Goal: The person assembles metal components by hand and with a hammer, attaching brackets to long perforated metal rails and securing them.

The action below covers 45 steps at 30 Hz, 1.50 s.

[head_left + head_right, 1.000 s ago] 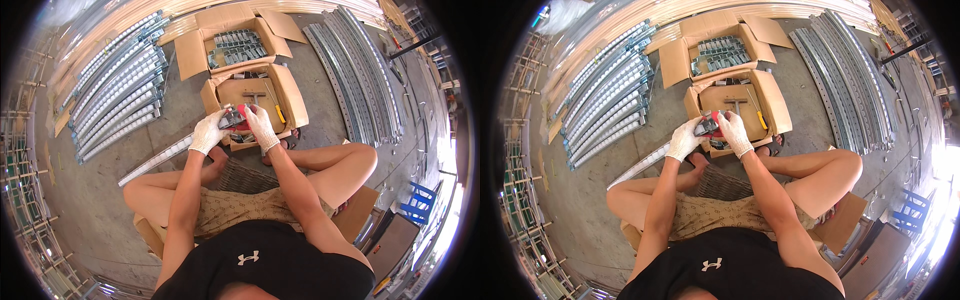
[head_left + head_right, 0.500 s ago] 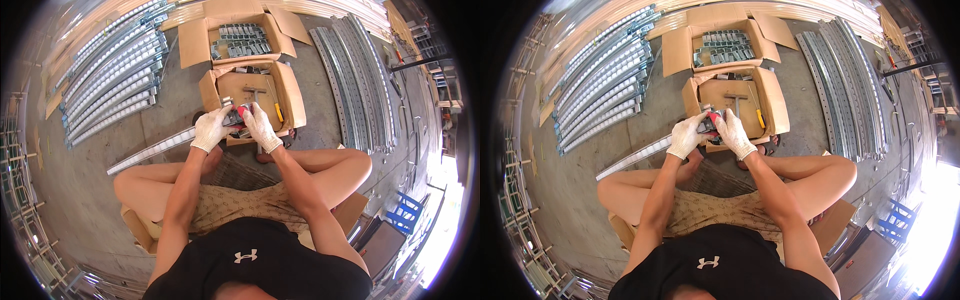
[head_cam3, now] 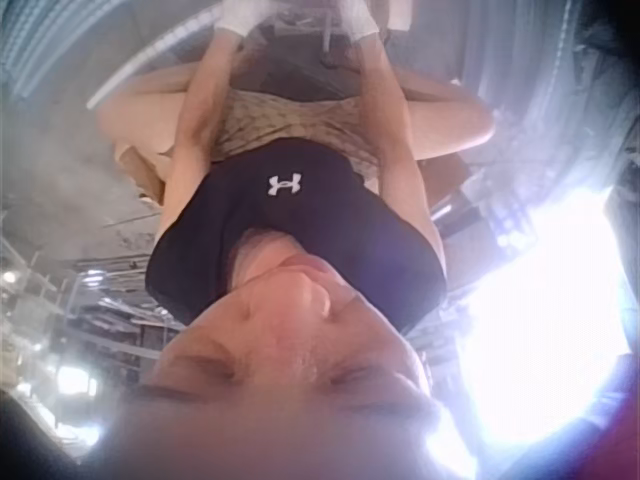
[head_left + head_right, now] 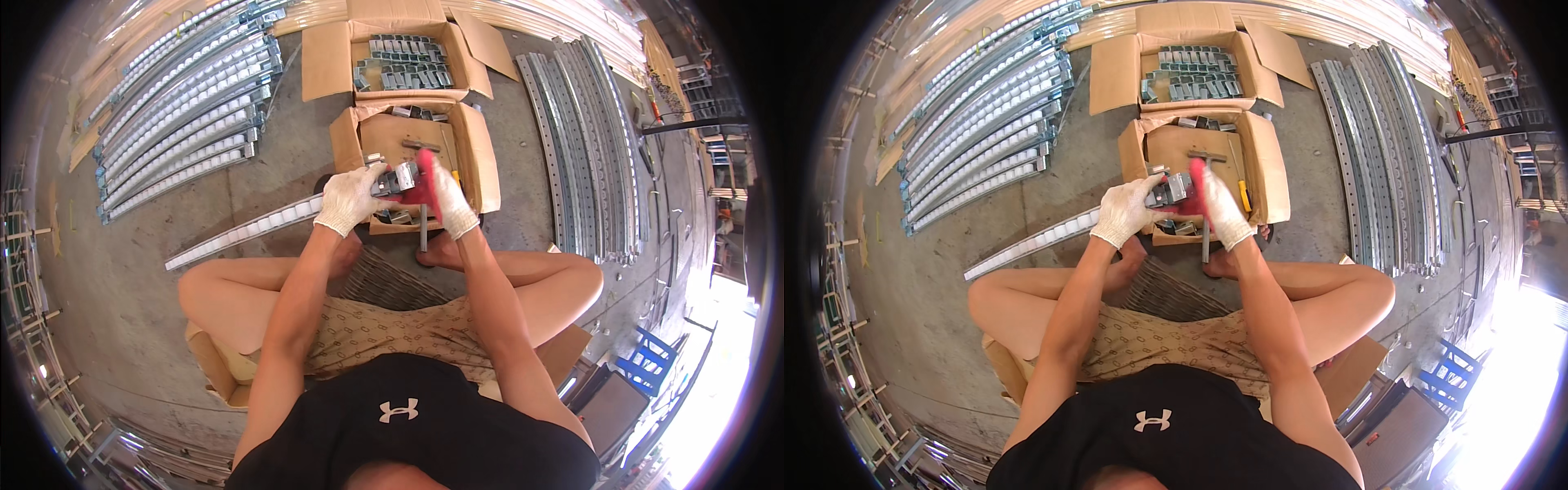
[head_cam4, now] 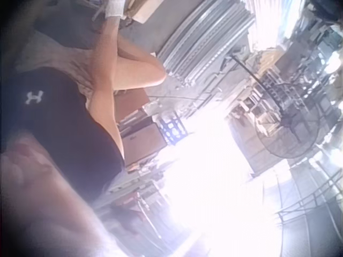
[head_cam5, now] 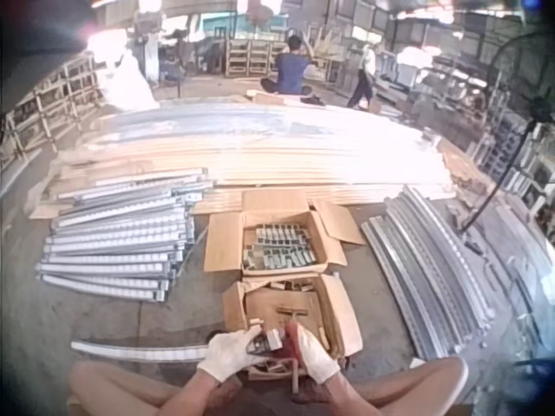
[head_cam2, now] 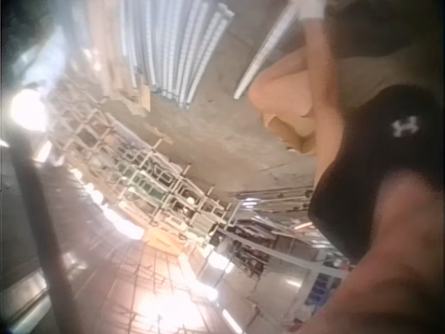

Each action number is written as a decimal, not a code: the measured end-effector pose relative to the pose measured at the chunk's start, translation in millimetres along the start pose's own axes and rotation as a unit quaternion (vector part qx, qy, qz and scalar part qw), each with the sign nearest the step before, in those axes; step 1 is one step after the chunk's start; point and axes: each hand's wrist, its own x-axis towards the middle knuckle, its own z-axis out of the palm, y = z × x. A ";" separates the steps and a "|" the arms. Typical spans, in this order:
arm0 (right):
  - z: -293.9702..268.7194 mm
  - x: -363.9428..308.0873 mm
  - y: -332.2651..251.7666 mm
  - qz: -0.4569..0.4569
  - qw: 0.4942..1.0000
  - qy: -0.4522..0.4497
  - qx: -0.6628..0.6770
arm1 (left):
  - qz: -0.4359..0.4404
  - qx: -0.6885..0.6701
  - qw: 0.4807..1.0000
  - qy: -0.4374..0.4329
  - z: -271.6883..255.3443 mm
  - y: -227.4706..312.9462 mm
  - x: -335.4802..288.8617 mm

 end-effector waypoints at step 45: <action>-21.0 -139.9 -47.6 -0.033 0.928 0.265 -0.259 | -0.028 -0.030 0.998 -0.038 2.3 -23.3 13.8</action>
